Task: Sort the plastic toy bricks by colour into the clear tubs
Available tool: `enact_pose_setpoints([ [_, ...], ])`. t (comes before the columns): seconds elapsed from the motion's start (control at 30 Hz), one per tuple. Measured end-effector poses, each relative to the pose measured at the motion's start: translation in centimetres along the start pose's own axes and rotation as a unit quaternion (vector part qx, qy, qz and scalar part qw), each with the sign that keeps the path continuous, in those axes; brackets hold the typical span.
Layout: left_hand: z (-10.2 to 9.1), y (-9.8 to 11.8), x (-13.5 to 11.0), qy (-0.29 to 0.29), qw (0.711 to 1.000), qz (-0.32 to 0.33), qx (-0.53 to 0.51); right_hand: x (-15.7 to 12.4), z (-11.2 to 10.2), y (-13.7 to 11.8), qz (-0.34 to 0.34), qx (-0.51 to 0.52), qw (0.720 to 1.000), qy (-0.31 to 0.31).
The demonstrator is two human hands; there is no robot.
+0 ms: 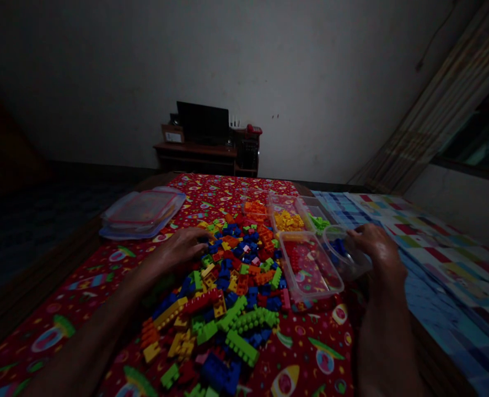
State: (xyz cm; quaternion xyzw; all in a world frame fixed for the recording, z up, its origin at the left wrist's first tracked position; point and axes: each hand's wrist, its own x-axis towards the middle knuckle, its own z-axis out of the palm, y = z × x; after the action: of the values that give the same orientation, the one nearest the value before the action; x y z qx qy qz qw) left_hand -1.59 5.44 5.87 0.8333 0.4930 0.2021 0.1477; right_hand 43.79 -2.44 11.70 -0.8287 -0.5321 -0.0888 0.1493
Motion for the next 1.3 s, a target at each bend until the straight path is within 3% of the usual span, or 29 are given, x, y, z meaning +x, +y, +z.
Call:
enact_pose_setpoints([
  [0.1, -0.4, 0.9, 0.0, 0.016, 0.999, -0.028, -0.016, -0.4, -1.1, -2.8, -0.01, -0.01, 0.999, 0.034],
  [0.23, -0.3, 1.6, 0.1, 0.041, 0.997, -0.043, -0.043, -2.2, -0.4, -9.0, -0.163, 0.072, 0.981, 0.08],
  [0.37, -0.2, 1.7, 0.2, 0.061, 0.994, -0.043, -0.084, -5.9, 3.6, -15.6, -0.394, 0.169, 0.903, -0.02],
  [0.43, -0.4, 1.7, 0.3, 0.068, 0.99, -0.053, -0.109, -7.7, 5.7, -17.5, -0.473, 0.196, 0.859, -0.021],
  [0.5, -0.5, 1.6, 0.3, 0.062, 0.986, -0.059, -0.145, -8.8, 7.1, -18.4, -0.513, 0.197, 0.835, -0.021],
  [0.7, 0.0, 1.6, 0.3, 0.05, 0.982, -0.025, -0.181, -9.4, 7.5, -17.6, -0.522, 0.166, 0.836, -0.021],
  [0.8, 0.4, 2.2, 0.2, 0.038, 0.978, -0.037, -0.201, -9.1, 6.9, -17.8, -0.482, 0.196, 0.854, 0.005],
  [0.9, 0.7, 3.3, 0.2, 0.018, 0.962, -0.062, -0.265, -8.8, 6.3, -18.9, -0.439, 0.258, 0.86, -0.03],
  [1.0, 1.1, 4.2, 0.1, 0.011, 0.939, -0.066, -0.338, -8.8, 5.9, -19.9, -0.433, 0.332, 0.834, -0.087],
  [1.17, 2.2, 5.3, 0.0, -0.003, 0.925, -0.068, -0.374, -9.4, 5.5, -19.9, -0.496, 0.385, 0.768, -0.126],
  [1.23, 2.5, 5.7, -0.1, 0.002, 0.923, -0.069, -0.378, -9.4, 5.5, -19.6, -0.498, 0.382, 0.767, -0.13],
  [1.3, 2.6, 6.0, -0.2, 0.0, 0.925, -0.062, -0.374, -9.0, 5.2, -19.2, -0.487, 0.364, 0.785, -0.119],
])
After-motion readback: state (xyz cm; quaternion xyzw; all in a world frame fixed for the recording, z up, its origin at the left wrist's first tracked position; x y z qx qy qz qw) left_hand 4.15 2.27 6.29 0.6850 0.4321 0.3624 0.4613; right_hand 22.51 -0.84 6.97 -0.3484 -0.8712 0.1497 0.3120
